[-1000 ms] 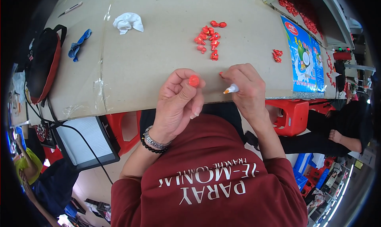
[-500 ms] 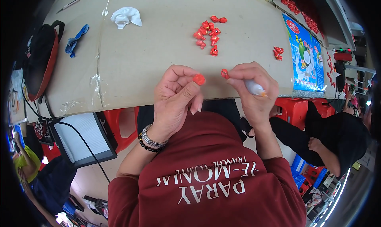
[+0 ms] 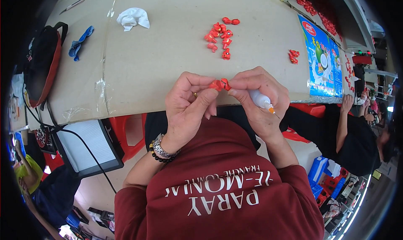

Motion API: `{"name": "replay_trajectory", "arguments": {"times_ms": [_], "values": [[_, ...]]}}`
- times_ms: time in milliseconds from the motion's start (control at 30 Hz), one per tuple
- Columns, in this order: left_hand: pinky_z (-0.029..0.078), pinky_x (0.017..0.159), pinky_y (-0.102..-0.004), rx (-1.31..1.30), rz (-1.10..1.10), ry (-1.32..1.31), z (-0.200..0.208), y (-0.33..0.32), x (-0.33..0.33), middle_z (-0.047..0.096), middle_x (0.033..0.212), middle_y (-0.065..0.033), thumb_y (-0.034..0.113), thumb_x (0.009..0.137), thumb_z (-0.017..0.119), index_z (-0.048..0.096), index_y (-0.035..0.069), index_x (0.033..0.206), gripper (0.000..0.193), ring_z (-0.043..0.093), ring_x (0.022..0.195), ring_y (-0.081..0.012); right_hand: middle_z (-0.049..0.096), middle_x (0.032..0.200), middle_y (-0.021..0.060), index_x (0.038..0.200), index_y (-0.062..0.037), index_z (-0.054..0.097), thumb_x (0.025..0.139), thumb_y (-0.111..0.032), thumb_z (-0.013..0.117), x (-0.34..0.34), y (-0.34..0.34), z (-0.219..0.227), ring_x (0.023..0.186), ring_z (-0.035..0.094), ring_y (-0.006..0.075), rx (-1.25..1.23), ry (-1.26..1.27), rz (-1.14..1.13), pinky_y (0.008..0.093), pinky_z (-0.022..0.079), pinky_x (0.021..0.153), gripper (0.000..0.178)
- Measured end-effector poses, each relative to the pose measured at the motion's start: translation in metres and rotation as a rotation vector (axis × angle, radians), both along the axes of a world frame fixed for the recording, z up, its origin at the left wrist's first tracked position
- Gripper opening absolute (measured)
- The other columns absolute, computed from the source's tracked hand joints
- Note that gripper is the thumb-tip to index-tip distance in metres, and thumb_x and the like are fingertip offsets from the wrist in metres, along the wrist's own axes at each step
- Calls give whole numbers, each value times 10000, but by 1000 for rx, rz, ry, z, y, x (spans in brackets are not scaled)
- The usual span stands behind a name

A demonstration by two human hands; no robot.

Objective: The person applies glue from a bottle to small red plastic toy components, then presses the components together by hand to assemble them.

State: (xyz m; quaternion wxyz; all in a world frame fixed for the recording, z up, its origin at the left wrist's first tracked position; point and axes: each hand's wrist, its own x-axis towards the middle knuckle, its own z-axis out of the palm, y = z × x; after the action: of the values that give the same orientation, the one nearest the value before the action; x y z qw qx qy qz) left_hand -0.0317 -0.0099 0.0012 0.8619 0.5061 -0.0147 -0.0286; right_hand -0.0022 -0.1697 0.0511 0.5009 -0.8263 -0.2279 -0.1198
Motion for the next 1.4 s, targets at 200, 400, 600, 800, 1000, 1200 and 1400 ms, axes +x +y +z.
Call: {"name": "replay_trajectory", "arguments": {"times_ms": [200, 400, 600, 800, 1000, 1200, 1400], "values": [[426, 473, -164, 9, 9, -23, 0, -1, 0, 644, 858, -78, 39, 917, 572, 529, -10, 1031, 131, 547, 578, -53, 646, 767, 88, 814, -22, 664, 653, 82, 740, 1, 1, -1, 681, 621, 201, -23, -38, -11, 291, 498, 574, 206], [419, 475, -172, 101, 25, -70, 0, 0, 1, 644, 812, -60, 16, 912, 569, 546, -23, 1012, 109, 534, 575, -45, 645, 765, 89, 804, -20, 662, 642, 91, 738, 1, 0, -2, 688, 618, 207, -20, -17, -6, 292, 497, 575, 211], [426, 477, -182, 213, 58, -112, 4, 0, 2, 650, 769, -50, -1, 903, 578, 568, -28, 987, 89, 536, 560, -42, 657, 814, 93, 828, -13, 676, 679, 80, 742, 1, -3, -2, 729, 606, 163, -43, 0, 22, 257, 478, 607, 187], [439, 473, -189, 254, 75, -138, 2, 0, 3, 650, 739, -47, -4, 898, 585, 582, -23, 971, 76, 546, 546, -47, 643, 754, 84, 795, -23, 663, 627, 99, 736, 3, -2, -5, 691, 613, 206, -13, -7, 11, 296, 494, 581, 220], [442, 457, -204, 349, 138, -221, 0, -2, 4, 646, 723, -58, -26, 875, 600, 597, -22, 932, 57, 553, 525, -62, 640, 747, 80, 785, -19, 661, 617, 106, 735, 4, -3, -8, 677, 606, 207, -25, -51, 11, 295, 491, 565, 222], [438, 446, -221, 461, 196, -324, -4, -2, 5, 642, 724, -68, -39, 861, 608, 607, -14, 918, 62, 559, 511, -82, 639, 807, 93, 819, -14, 669, 677, 117, 719, 6, -5, -12, 715, 601, 164, -12, -10, 76, 263, 495, 588, 199], [439, 443, -224, 471, 197, -359, -6, -3, 6, 642, 733, -77, -45, 857, 606, 610, -19, 922, 70, 561, 508, -89, 619, 756, 98, 766, -13, 647, 584, 110, 736, 9, -4, -14, 684, 597, 220, -29, -76, 78, 301, 490, 557, 237]]}}
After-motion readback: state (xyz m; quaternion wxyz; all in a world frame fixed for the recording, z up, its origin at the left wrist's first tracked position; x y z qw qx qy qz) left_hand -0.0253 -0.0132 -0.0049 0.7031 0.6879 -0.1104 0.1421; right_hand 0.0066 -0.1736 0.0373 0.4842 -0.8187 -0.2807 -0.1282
